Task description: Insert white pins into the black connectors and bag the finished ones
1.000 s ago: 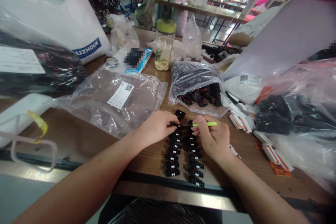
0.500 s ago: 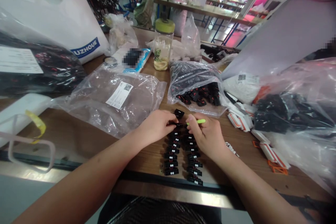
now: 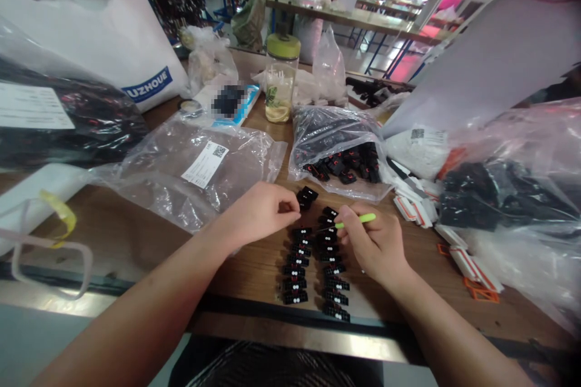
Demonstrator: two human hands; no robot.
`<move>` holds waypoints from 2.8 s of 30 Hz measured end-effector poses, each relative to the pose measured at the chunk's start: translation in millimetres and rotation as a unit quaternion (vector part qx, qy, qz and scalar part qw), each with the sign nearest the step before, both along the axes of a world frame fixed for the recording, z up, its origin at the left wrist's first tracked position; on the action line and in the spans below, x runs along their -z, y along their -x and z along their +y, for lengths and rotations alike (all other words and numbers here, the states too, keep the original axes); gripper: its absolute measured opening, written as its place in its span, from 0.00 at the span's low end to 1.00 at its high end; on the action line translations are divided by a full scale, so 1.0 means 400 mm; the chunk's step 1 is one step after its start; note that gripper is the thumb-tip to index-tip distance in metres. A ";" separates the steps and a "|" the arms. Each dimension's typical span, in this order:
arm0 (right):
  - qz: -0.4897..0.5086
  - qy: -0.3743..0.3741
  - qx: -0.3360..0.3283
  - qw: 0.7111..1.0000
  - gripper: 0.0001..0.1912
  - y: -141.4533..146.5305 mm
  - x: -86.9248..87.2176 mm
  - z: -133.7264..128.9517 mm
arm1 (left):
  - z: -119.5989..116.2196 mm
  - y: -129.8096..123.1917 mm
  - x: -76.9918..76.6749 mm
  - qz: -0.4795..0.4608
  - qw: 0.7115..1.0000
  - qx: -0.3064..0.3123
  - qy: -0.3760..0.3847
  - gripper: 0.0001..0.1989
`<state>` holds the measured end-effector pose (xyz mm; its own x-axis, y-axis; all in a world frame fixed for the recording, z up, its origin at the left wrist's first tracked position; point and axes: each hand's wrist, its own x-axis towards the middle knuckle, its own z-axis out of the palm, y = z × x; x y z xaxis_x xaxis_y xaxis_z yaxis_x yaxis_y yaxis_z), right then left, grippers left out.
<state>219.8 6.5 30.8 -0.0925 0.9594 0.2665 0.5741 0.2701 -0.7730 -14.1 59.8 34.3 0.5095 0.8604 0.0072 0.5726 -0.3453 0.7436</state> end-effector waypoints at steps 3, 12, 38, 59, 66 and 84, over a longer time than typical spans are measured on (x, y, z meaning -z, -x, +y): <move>-0.002 -0.006 -0.007 1.000 0.18 0.004 0.009 -0.001 | -0.003 0.014 -0.011 0.013 0.995 0.056 0.078 0.05; 0.014 -0.009 -0.012 1.000 0.17 0.015 0.030 0.005 | 0.001 0.004 0.012 0.020 0.991 0.068 0.111 0.10; 0.051 -0.054 0.017 0.997 0.13 0.024 0.009 0.007 | -0.011 -0.036 0.024 0.020 0.999 0.037 -0.003 0.05; 0.013 -0.074 0.004 0.997 0.11 0.032 0.025 0.002 | -0.011 -0.035 0.032 0.021 0.999 0.042 -0.020 0.06; 0.011 -0.064 0.008 0.998 0.12 0.034 0.025 0.003 | -0.010 -0.036 0.033 0.023 0.999 0.038 -0.028 0.06; 0.038 -0.033 0.032 0.998 0.17 0.043 0.021 0.020 | -0.007 -0.034 0.033 0.027 0.997 0.054 -0.053 0.06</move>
